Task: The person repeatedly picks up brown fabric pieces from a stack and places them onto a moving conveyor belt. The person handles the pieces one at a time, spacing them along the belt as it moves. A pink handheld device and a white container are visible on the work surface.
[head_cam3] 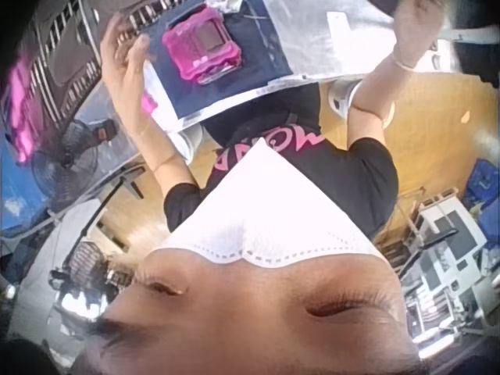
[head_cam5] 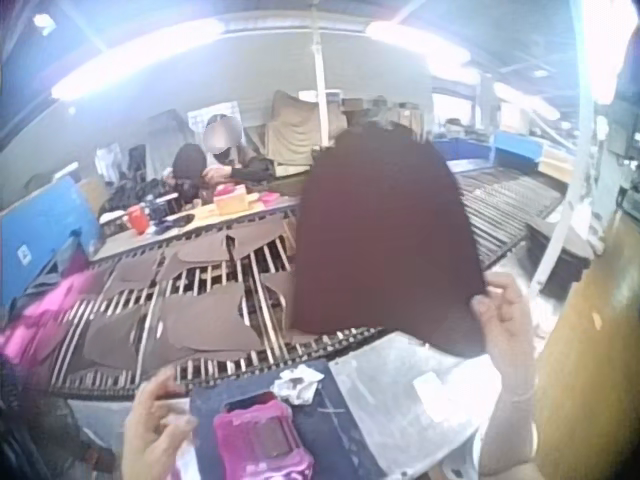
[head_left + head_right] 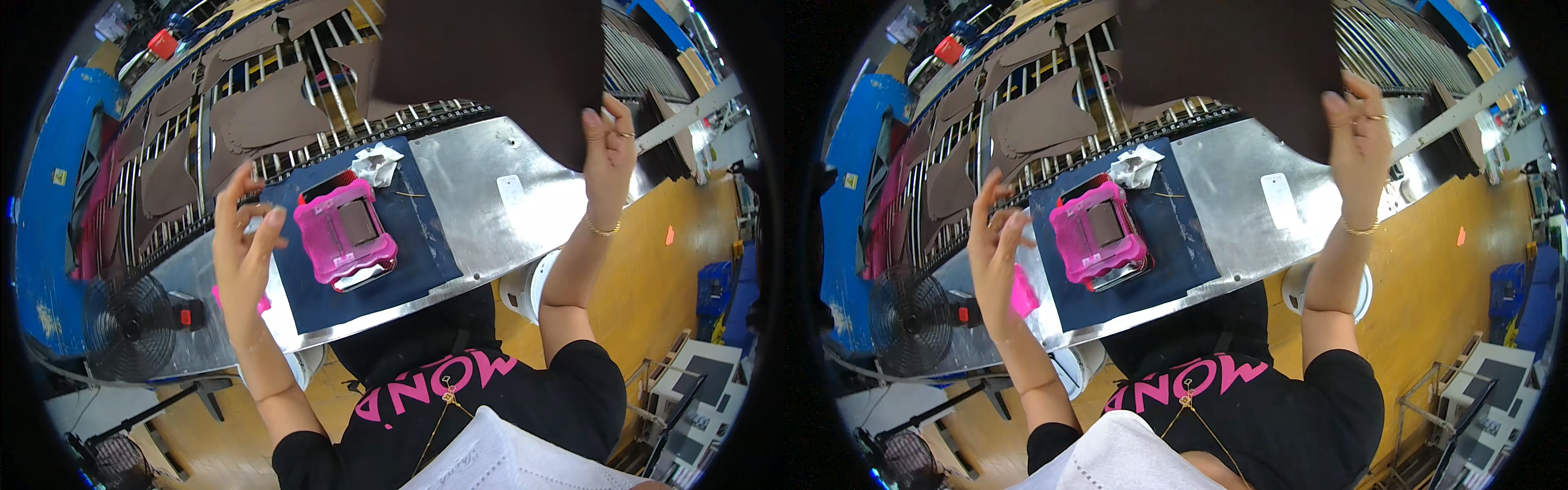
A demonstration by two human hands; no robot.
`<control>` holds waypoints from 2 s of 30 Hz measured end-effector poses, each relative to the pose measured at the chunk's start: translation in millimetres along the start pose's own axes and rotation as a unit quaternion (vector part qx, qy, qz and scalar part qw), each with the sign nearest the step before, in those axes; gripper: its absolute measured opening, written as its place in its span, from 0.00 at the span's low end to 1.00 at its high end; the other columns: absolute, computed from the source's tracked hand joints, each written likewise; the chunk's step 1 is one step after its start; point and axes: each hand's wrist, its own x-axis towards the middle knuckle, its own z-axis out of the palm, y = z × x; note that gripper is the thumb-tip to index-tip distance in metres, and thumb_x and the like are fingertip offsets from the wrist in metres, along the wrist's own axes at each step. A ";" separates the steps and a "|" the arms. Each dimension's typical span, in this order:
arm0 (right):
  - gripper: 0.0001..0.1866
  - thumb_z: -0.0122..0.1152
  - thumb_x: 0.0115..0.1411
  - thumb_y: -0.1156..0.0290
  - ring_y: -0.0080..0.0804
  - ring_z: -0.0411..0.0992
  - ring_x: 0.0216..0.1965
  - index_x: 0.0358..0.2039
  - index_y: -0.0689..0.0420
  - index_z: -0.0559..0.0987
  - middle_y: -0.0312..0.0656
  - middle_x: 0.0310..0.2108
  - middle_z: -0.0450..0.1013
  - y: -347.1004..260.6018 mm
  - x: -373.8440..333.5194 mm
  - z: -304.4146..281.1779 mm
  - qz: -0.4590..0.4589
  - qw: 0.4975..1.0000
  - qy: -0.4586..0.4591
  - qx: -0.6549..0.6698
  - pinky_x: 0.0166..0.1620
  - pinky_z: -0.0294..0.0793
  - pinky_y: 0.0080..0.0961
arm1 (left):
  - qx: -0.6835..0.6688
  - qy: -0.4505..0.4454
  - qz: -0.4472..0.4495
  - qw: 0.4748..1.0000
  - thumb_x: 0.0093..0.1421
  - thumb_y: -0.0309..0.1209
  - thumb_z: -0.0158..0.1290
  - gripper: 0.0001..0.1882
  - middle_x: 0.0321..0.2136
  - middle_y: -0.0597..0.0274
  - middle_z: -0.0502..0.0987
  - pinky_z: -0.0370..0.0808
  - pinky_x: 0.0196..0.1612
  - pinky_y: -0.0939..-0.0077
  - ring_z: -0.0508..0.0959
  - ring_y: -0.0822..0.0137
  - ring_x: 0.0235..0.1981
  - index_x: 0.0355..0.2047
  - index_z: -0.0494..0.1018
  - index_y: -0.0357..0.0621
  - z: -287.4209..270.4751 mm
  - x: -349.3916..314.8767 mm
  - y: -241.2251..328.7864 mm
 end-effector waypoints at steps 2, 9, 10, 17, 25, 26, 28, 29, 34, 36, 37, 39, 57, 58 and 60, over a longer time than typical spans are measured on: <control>0.15 0.57 0.62 0.68 0.19 0.70 0.35 0.46 0.60 0.72 0.37 0.32 0.74 -21.1 -3.3 33.7 -0.115 0.990 -0.060 0.057 0.40 0.69 0.15 | -0.044 0.028 0.025 0.998 0.58 0.31 0.54 0.23 0.48 0.57 0.69 0.71 0.23 0.82 0.76 0.70 0.39 0.54 0.67 0.41 9.0 9.3 -4.8; 0.22 0.62 0.56 0.73 0.18 0.71 0.29 0.51 0.58 0.69 0.38 0.34 0.77 -75.8 -32.1 109.4 -0.037 0.935 -0.253 0.246 0.35 0.70 0.14 | -0.168 0.022 -0.143 0.975 0.62 0.30 0.50 0.13 0.32 0.54 0.78 0.77 0.28 0.77 0.80 0.65 0.26 0.42 0.70 0.33 -58.5 -20.1 -1.3; 0.23 0.63 0.55 0.73 0.22 0.72 0.27 0.51 0.57 0.69 0.40 0.33 0.77 -78.3 -34.5 114.5 -0.030 0.926 -0.295 0.235 0.33 0.70 0.16 | -0.130 0.048 -0.140 0.980 0.62 0.30 0.51 0.12 0.32 0.54 0.78 0.77 0.29 0.77 0.80 0.65 0.27 0.42 0.70 0.32 -66.5 -24.6 -2.2; 0.15 0.61 0.52 0.74 0.41 0.74 0.24 0.42 0.53 0.77 0.45 0.27 0.75 -82.5 -52.3 157.3 -0.126 0.886 -0.403 0.192 0.28 0.72 0.29 | 0.044 0.131 -0.025 0.990 0.62 0.25 0.49 0.11 0.36 0.56 0.77 0.77 0.32 0.79 0.80 0.64 0.33 0.44 0.71 0.33 -124.9 -45.2 5.0; 0.10 0.60 0.52 0.73 0.40 0.73 0.24 0.37 0.50 0.79 0.42 0.26 0.75 -72.1 -64.8 169.0 -0.218 0.878 -0.408 0.126 0.28 0.71 0.30 | 0.151 0.173 -0.065 0.971 0.59 0.30 0.57 0.09 0.22 0.64 0.76 0.69 0.24 0.86 0.78 0.74 0.22 0.33 0.72 0.36 -137.8 -58.8 0.3; 0.08 0.60 0.53 0.71 0.42 0.72 0.23 0.35 0.52 0.78 0.43 0.24 0.75 -69.8 -64.9 166.1 -0.213 0.883 -0.405 0.102 0.27 0.70 0.32 | 0.157 0.169 -0.060 0.971 0.59 0.29 0.56 0.08 0.22 0.64 0.76 0.68 0.21 0.88 0.78 0.75 0.22 0.31 0.72 0.36 -135.2 -58.2 -1.2; 0.07 0.61 0.54 0.67 0.46 0.71 0.23 0.30 0.56 0.75 0.45 0.21 0.72 -64.1 -62.8 159.5 -0.214 0.887 -0.395 0.103 0.26 0.68 0.34 | 0.117 0.139 -0.070 0.981 0.60 0.28 0.54 0.08 0.25 0.64 0.76 0.69 0.21 0.87 0.78 0.73 0.22 0.34 0.72 0.33 -126.0 -54.7 -7.7; 0.07 0.60 0.54 0.67 0.46 0.71 0.23 0.30 0.56 0.75 0.46 0.21 0.71 -60.9 -62.3 152.9 -0.204 0.889 -0.400 0.090 0.26 0.68 0.34 | 0.097 0.122 -0.078 0.985 0.61 0.28 0.53 0.08 0.26 0.64 0.76 0.70 0.21 0.87 0.78 0.73 0.22 0.35 0.72 0.33 -118.8 -54.0 -12.4; 0.09 0.59 0.54 0.72 0.45 0.72 0.26 0.37 0.53 0.77 0.46 0.24 0.73 -37.8 -57.4 116.6 -0.220 0.874 -0.432 -0.035 0.29 0.70 0.34 | 0.083 0.039 -0.185 0.979 0.61 0.24 0.52 0.07 0.27 0.61 0.75 0.69 0.19 0.84 0.76 0.74 0.20 0.36 0.71 0.30 -82.9 -41.5 -34.1; 0.11 0.58 0.53 0.73 0.45 0.73 0.28 0.39 0.52 0.77 0.46 0.25 0.74 -27.0 -61.2 101.6 -0.239 0.878 -0.411 -0.056 0.29 0.70 0.34 | 0.078 0.008 -0.138 0.987 0.59 0.23 0.52 0.06 0.24 0.63 0.73 0.67 0.17 0.83 0.74 0.76 0.17 0.34 0.72 0.31 -64.6 -37.4 -37.8; 0.11 0.58 0.52 0.76 0.44 0.73 0.28 0.38 0.53 0.78 0.45 0.25 0.75 -21.6 -64.9 92.1 -0.219 0.879 -0.417 -0.073 0.30 0.71 0.33 | 0.102 -0.012 -0.131 0.986 0.59 0.23 0.52 0.05 0.23 0.63 0.72 0.66 0.17 0.83 0.73 0.76 0.16 0.33 0.72 0.31 -58.3 -32.8 -37.4; 0.12 0.58 0.52 0.78 0.44 0.73 0.28 0.38 0.54 0.78 0.46 0.26 0.75 -8.3 -71.4 76.7 -0.149 0.892 -0.422 -0.058 0.31 0.71 0.31 | 0.140 -0.046 -0.104 0.984 0.56 0.21 0.54 0.04 0.22 0.60 0.72 0.67 0.19 0.78 0.73 0.69 0.16 0.33 0.73 0.34 -44.4 -22.6 -34.1; 0.13 0.56 0.61 0.70 0.22 0.74 0.23 0.24 0.67 0.74 0.40 0.19 0.73 70.2 -52.0 -81.9 0.171 0.943 -0.282 -0.048 0.27 0.74 0.18 | 0.219 -0.206 0.318 0.899 0.48 0.28 0.61 0.06 0.35 0.55 0.69 0.68 0.43 0.65 0.70 0.54 0.41 0.24 0.77 0.39 109.6 83.4 4.0; 0.14 0.54 0.63 0.67 0.23 0.75 0.24 0.26 0.66 0.73 0.41 0.22 0.75 76.6 -49.7 -77.9 0.181 0.949 -0.259 -0.021 0.30 0.76 0.19 | 0.205 -0.191 0.317 0.906 0.48 0.28 0.61 0.07 0.36 0.55 0.69 0.68 0.44 0.66 0.70 0.54 0.42 0.23 0.76 0.38 116.6 99.6 10.3; 0.14 0.49 0.66 0.64 0.26 0.77 0.28 0.30 0.63 0.71 0.43 0.28 0.77 84.8 -40.7 -69.6 0.187 0.961 -0.195 0.065 0.32 0.78 0.19 | 0.221 -0.145 0.367 0.892 0.50 0.34 0.59 0.09 0.39 0.55 0.71 0.68 0.45 0.60 0.70 0.52 0.42 0.30 0.79 0.44 125.8 136.0 29.9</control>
